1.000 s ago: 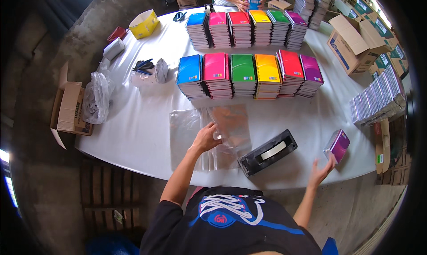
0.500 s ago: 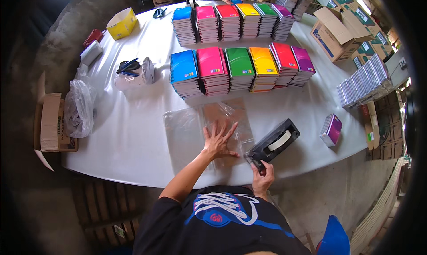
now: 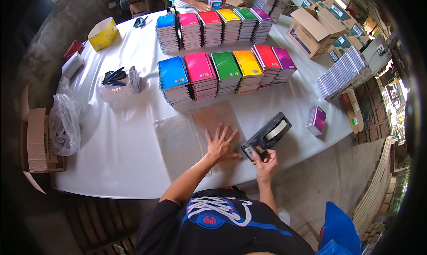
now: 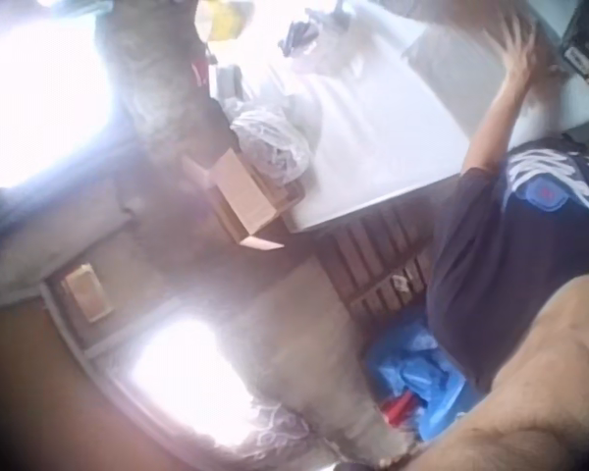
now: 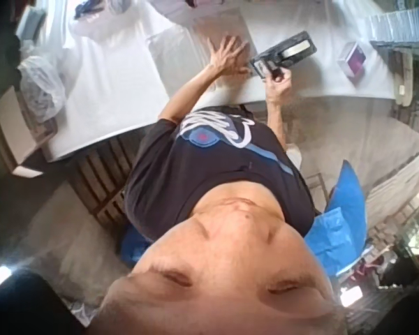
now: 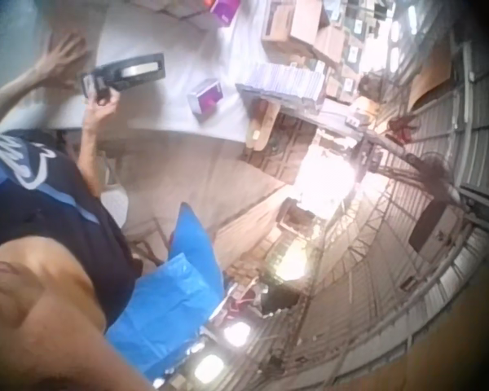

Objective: The person sorts colorful spiral notebooks into stacks by color and places the stacks into clear plastic bags, sealing them with adhesive tape.

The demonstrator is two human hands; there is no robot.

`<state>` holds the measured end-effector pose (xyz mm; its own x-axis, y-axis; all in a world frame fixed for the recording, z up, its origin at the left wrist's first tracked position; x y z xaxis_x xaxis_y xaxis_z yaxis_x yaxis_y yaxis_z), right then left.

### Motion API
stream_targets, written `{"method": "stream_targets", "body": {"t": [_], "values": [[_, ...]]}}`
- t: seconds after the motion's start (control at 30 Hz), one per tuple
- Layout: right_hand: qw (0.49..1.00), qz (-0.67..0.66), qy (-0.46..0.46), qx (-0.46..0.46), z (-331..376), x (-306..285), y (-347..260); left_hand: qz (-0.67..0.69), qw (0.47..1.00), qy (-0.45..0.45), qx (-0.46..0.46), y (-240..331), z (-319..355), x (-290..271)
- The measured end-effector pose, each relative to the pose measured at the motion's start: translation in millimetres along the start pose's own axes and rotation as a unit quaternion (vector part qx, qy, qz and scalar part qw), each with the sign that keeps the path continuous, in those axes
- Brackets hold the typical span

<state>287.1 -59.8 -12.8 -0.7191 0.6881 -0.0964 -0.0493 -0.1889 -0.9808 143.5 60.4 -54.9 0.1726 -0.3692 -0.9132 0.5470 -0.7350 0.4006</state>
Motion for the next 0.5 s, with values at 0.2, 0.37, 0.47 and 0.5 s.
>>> {"method": "stream_targets", "body": {"t": [0.2, 0.37, 0.47, 0.5], "values": [[0.993, 0.113, -0.003, -0.022, 24.8, -12.2, 24.4, 0.144, 0.975, 0.153, 0.065, -21.1, 37.8, -37.7], [0.988, 0.125, 0.031, -0.091, 2.5, -55.9, -41.9, 0.203, 0.806, 0.521, -0.192, -90.5, 67.8, -119.5], [0.971, 0.168, -0.063, -0.158, -40.3, 12.2, -100.9, 0.175, 0.742, 0.605, -0.229, -153.6, 50.0, -166.7], [0.963, 0.164, -0.117, -0.178, -52.8, 50.6, -112.0, 0.135, 0.780, 0.547, -0.271, -171.4, 49.3, -177.6]]}}
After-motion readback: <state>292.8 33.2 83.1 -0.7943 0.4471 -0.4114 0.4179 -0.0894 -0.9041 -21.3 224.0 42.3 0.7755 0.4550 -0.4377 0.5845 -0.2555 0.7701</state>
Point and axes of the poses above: each hand's wrist, its own z-axis away from the middle knuckle, its own x-axis out of the palm, y = z × x, the point moved 2 cm from there along -z, towards the middle knuckle, and after that the axes turned 14 degrees about x, right-handed, at the moved point
